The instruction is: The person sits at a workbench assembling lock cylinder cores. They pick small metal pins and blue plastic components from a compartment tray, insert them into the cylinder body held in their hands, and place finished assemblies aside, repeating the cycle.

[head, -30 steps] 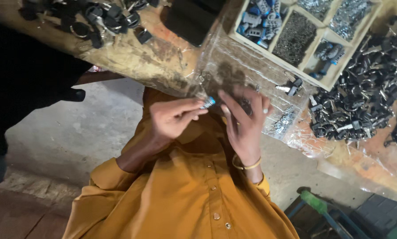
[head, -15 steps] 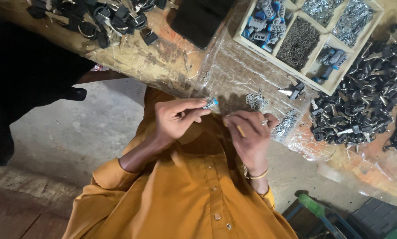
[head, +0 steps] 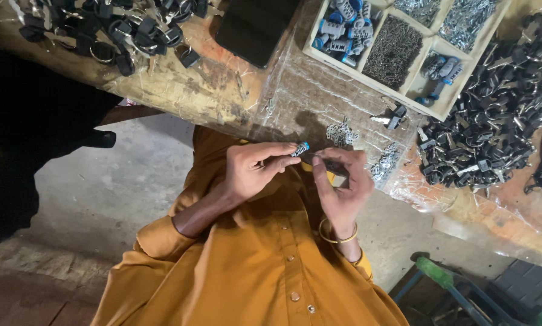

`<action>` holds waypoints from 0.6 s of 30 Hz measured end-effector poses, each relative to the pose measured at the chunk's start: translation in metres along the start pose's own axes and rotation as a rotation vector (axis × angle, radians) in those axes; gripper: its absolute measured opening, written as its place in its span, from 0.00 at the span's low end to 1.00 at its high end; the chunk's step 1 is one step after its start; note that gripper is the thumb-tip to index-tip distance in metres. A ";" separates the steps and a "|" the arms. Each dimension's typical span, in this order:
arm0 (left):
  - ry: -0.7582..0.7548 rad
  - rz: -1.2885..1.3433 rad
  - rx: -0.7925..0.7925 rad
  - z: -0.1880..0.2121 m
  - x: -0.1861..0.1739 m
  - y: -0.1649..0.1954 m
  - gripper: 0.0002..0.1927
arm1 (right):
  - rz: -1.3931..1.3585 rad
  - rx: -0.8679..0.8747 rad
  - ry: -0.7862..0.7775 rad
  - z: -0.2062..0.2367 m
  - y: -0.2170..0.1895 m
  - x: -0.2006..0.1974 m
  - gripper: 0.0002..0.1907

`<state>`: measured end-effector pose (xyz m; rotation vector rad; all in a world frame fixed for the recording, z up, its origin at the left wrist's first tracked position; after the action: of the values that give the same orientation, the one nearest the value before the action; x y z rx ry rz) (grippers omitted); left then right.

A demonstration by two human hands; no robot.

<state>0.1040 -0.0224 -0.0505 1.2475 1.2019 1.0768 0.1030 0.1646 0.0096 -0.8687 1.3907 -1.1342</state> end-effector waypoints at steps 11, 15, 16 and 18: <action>0.013 -0.425 0.316 0.002 -0.003 0.031 0.13 | 0.056 -0.057 -0.154 0.002 0.001 0.020 0.16; -0.031 -0.493 0.416 0.006 0.001 0.041 0.12 | 0.192 -0.119 -0.219 -0.003 -0.010 0.013 0.17; -0.041 -0.440 0.405 0.005 0.002 0.041 0.12 | 0.215 -0.098 -0.242 -0.006 -0.009 0.009 0.20; -0.062 -0.335 0.388 0.002 0.004 0.043 0.13 | 0.262 -0.062 -0.286 -0.013 -0.006 0.004 0.24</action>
<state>0.1083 -0.0168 -0.0080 1.2959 1.5560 0.5712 0.0889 0.1616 0.0137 -0.8292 1.2635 -0.7400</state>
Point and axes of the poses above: each hand's wrist, its own z-axis away from the middle knuckle, its own x-axis out of the palm, y = z × x, the point moved 9 cm from there along -z, towards the middle knuckle, and after that the axes turned 8 degrees about -z, right-handed, at the moved point
